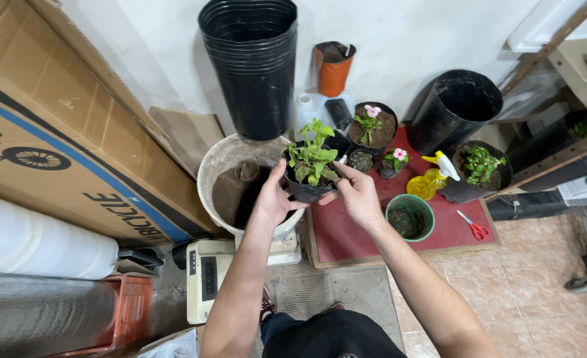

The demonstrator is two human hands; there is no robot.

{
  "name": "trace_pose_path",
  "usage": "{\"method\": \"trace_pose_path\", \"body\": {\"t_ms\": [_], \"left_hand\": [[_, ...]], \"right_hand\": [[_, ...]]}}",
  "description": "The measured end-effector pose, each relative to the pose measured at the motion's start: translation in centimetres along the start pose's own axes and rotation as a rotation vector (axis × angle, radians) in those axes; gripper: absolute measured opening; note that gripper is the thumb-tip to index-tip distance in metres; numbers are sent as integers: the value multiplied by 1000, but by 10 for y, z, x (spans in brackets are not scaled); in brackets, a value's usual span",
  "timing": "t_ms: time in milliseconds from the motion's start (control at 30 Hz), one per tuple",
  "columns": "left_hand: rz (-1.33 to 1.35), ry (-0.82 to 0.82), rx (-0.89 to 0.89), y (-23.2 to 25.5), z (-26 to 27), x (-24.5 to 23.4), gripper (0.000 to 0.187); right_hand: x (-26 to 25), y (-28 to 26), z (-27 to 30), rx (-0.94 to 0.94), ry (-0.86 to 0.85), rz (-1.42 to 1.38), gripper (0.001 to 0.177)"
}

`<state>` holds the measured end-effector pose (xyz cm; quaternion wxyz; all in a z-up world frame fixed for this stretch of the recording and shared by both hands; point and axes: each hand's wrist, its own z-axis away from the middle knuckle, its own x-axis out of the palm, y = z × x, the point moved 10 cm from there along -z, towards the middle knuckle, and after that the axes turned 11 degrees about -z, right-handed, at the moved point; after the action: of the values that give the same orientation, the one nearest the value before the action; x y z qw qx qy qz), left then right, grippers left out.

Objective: The person scoops soil from a large white bucket into a small black pot using a wooden spoon. They then remove a small plant from a green container, place it into the black pot, and add more soil around the plant roots with the spoon.

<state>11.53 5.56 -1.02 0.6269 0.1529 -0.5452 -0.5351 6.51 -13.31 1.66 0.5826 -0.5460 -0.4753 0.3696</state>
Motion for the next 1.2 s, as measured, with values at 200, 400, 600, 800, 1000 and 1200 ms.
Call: {"method": "trace_pose_path", "body": {"t_ms": [200,400,600,800,1000,1200], "left_hand": [[-25,42,33,38,-3,-79,108],[7,127,-8,48,-23,-159,99],[18,92,-26,61,-37,-207,109],[81,-8,-62,58,-50,-221,110],[146,-44,-110,35,-66,-237,105],[198,-49,-109,14,-71,-249,104]], "right_hand": [[87,12,-14,56,-94,-146,56],[152,32,-29,129,-211,-158,56],[148,77,-67,80,-137,-101,46],[168,212,-61,114,-596,1443,50],[150,347,-81,294,-676,1745,20],[147,350,-95,238,-730,1937,50]]}}
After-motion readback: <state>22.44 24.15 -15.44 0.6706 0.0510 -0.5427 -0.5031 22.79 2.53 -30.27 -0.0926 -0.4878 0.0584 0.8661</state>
